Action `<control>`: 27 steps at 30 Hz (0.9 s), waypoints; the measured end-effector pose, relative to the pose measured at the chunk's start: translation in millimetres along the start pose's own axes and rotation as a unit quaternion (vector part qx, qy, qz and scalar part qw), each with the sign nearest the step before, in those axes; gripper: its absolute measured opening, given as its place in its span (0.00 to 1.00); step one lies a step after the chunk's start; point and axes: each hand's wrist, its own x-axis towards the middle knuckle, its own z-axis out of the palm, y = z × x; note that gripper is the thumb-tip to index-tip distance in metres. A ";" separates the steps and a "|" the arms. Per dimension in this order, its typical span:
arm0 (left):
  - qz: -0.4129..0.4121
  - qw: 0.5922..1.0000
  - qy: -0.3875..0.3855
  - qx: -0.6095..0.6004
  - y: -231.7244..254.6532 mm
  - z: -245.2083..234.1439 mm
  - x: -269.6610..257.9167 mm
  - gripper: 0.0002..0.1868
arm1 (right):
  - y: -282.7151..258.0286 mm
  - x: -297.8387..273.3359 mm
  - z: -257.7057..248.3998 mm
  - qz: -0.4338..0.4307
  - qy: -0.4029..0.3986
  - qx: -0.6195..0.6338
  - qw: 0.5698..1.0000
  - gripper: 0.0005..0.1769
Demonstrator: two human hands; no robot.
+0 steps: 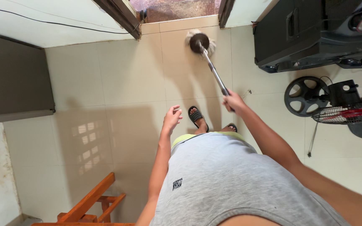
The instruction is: The person mops the tiled floor of a room using a string mop, moving the mop head across the surface and around furniture such as a wooden table and chairs.
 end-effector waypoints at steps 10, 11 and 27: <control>-0.028 0.999 0.030 0.011 -45.8 -29.0 -25.1 0.26 | -69.3 148.3 57.7 -0.026 -0.055 0.326 0.944 0.09; -0.034 0.999 0.032 0.018 -46.4 -29.4 -27.5 0.26 | -72.5 149.9 61.7 -0.014 -0.027 0.363 0.931 0.10; -0.011 0.999 -0.013 0.043 -20.2 5.4 -29.0 0.26 | 69.6 -32.7 -20.3 0.015 -0.021 0.252 0.967 0.03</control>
